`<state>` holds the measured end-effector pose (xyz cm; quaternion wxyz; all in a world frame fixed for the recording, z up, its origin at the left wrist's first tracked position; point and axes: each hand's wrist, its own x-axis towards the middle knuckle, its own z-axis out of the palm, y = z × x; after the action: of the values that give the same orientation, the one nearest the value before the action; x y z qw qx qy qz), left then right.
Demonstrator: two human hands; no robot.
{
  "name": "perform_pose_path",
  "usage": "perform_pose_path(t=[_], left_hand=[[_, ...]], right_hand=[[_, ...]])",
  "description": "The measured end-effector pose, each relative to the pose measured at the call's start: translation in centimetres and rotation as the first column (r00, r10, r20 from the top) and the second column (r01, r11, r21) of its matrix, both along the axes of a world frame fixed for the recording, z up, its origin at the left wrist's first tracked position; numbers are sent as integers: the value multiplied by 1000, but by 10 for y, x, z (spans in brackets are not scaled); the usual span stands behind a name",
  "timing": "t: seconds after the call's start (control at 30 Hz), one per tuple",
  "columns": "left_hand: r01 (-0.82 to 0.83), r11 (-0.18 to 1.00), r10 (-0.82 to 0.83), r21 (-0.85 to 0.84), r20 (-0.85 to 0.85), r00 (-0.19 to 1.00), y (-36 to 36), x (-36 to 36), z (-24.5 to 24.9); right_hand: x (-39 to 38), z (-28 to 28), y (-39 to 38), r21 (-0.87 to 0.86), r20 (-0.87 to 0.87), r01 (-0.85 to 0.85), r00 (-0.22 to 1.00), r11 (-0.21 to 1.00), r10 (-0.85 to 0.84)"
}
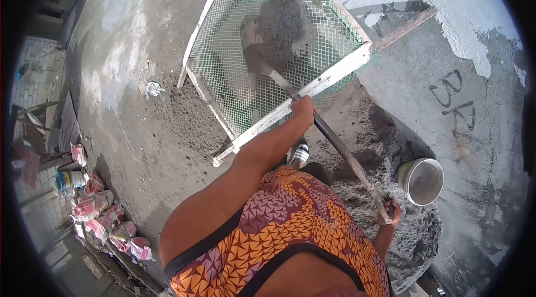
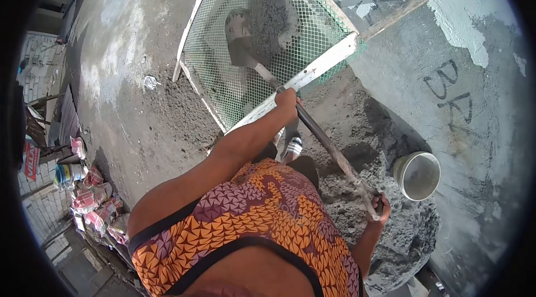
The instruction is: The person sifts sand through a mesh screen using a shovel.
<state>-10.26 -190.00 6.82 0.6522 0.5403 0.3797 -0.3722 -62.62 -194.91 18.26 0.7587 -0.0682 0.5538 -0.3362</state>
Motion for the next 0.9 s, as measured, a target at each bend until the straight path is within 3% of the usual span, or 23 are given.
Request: perform_pose_path(t=[0.1, 0.17, 0.23, 0.33, 0.47, 0.53, 0.6, 0.63, 0.67, 0.7, 0.73, 0.8, 0.9], left_hand=[[58, 995, -39, -81, 222, 974, -12, 6, 25], [64, 991, -21, -121, 328, 944, -4, 16, 35], [-40, 982, 105, -187, 351, 930, 23, 35, 7], [-173, 983, 185, -69, 258, 948, 71, 71, -53], [-277, 959, 276, 59, 24, 961, 77, 87, -77], [-181, 980, 176, 85, 58, 983, 49, 82, -142], [-111, 984, 107, 137, 37, 994, 6, 50, -100], [-93, 983, 80, 157, 88, 993, -14, 28, -33], [-117, 990, 107, 76, 122, 987, -36, 5, -22], [-137, 991, 136, -8, 149, 979, -58, -18, -12], [-26, 995, 7, 93, 201, 980, -80, -37, -17], [-8, 999, -2, 53, 195, 981, -88, -55, 27], [-58, 996, 75, -72, 272, 959, -60, -44, 34]], right_hand=[[3, 14, -1, 97, 54, -16, 998, 995, 10], [21, -1, -17, 117, 6, -159, 987, 980, 159], [55, -23, -30, 147, -30, -278, 958, 949, 285], [96, -54, -47, 182, -43, -393, 912, 901, 407], [115, -56, -78, 141, -37, -439, 893, 887, 448], [103, -39, -95, 118, 15, -405, 914, 907, 406], [78, -21, -113, 116, 105, -359, 932, 926, 348], [45, -19, -119, 96, 59, -384, 923, 918, 380], [32, 5, -109, 56, -180, -319, 929, 946, 324], [25, 18, -113, 56, -244, -330, 911, 942, 334], [12, 29, -118, 90, -245, -360, 896, 928, 371], [-2, 38, -129, 151, -251, -420, 859, 895, 446], [17, 25, -144, 213, -230, -489, 816, 846, 530]])
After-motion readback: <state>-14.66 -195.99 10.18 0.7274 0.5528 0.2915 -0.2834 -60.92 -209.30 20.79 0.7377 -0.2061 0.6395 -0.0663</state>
